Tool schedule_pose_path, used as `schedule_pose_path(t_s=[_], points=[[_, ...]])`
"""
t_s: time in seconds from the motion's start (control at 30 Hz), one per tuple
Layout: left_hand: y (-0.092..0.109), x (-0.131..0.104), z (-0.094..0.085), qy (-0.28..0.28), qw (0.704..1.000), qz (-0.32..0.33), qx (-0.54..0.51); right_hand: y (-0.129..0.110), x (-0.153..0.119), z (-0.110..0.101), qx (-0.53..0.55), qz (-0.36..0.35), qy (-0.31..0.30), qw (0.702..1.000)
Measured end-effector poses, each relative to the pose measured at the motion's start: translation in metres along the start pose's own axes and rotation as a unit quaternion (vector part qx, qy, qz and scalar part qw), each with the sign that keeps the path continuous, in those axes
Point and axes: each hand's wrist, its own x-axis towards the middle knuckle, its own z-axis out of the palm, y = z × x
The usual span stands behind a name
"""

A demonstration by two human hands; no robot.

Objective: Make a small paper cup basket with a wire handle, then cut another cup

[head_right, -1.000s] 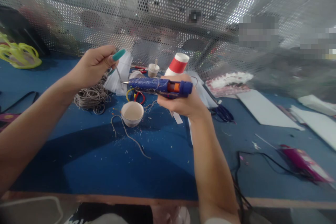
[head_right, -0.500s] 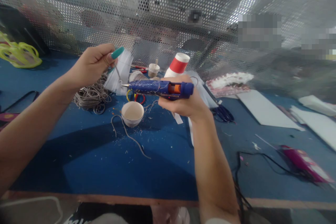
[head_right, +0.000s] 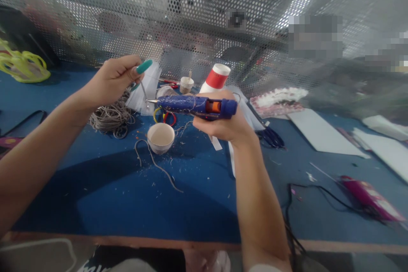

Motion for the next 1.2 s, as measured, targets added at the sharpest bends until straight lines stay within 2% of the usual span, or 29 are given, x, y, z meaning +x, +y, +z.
schedule_pose_path(t_s=[0.2,0.37,0.5,0.77,0.9,1.2], points=[[0.0025,0.0001,0.0023,-0.020,1.000,0.016,-0.012,-0.0004,0.0010,-0.0009,-0.007,-0.016,-0.004,1.000],[0.0055,-0.0008,0.0030,-0.018,1.000,-0.005,-0.019,-0.0035,0.0016,-0.0019,-0.013,0.001,-0.009,1.000],[0.0051,-0.0016,0.0027,-0.023,1.000,-0.012,-0.007,-0.0028,0.0008,-0.0028,0.014,0.017,0.018,1.000],[0.0086,-0.0005,0.0019,-0.031,0.999,-0.003,-0.008,-0.0057,-0.0014,-0.0038,0.043,0.026,0.023,0.998],[0.0100,0.0001,0.0018,-0.030,0.999,-0.022,-0.012,-0.0053,-0.0011,-0.0036,0.063,0.028,0.003,0.998],[0.0052,-0.0008,0.0025,-0.018,0.999,-0.032,-0.035,-0.0045,0.0017,-0.0026,-0.003,0.012,-0.005,1.000]])
